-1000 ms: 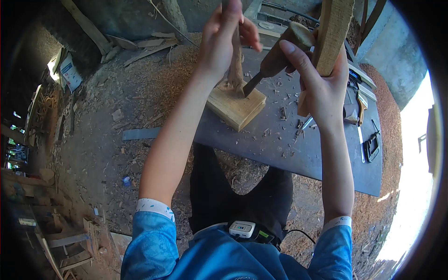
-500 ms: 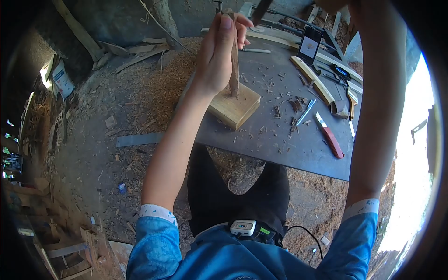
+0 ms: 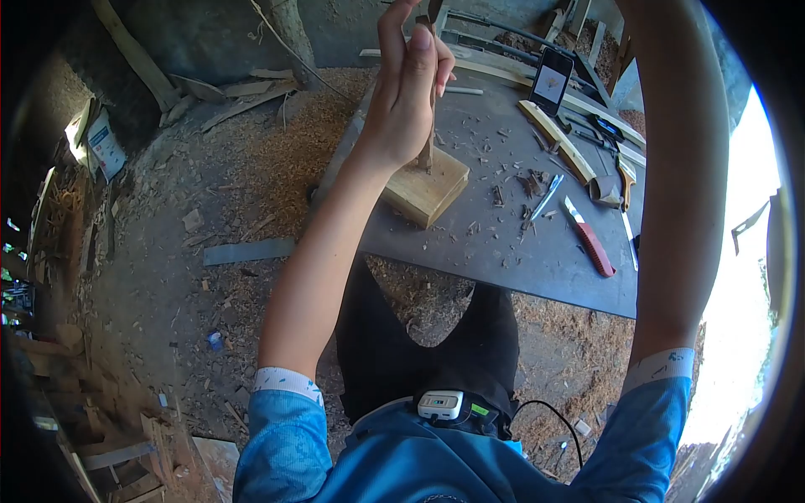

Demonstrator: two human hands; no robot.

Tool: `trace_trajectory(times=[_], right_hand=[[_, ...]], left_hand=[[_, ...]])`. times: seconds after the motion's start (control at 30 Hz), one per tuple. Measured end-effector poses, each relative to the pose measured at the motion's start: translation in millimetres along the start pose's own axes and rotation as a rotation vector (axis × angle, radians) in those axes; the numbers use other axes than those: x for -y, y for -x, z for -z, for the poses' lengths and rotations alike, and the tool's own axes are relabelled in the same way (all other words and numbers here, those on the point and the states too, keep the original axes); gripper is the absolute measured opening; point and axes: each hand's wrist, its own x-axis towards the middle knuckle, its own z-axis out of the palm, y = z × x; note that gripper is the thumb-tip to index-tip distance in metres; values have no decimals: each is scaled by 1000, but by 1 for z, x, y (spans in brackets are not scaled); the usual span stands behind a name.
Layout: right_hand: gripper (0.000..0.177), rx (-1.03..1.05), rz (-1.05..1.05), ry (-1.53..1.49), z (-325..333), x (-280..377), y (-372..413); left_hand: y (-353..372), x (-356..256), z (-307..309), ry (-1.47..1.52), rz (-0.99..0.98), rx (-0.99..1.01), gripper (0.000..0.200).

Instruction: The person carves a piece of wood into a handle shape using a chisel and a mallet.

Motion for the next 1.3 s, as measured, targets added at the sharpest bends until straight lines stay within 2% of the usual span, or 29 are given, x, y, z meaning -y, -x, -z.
trace_trajectory(times=[0.23,0.43,0.53,0.63,0.83,1.13,1.3], right_hand=[[29,16,26,1,-5,0,-2],[30,27,36,7,-6,-1,0],[30,30,45,5,-8,-2,0],[30,30,54,1,-10,-3,-1],[31,26,70,4,-9,-6,-1],[31,26,97,0,-13,-8,-1],[32,35,106,-3,-16,-11,0]], left_hand=[[-1,1,-2,26,-12,-4,57],[-2,-3,0,67,99,40,59],[-9,-8,-2,100,85,22,63],[-13,-11,-2,262,205,-15,66],[-21,-22,-1,-4,123,-11,70],[-22,-17,-4,-118,26,1,60],[-23,-15,-4,-147,38,-27,60]])
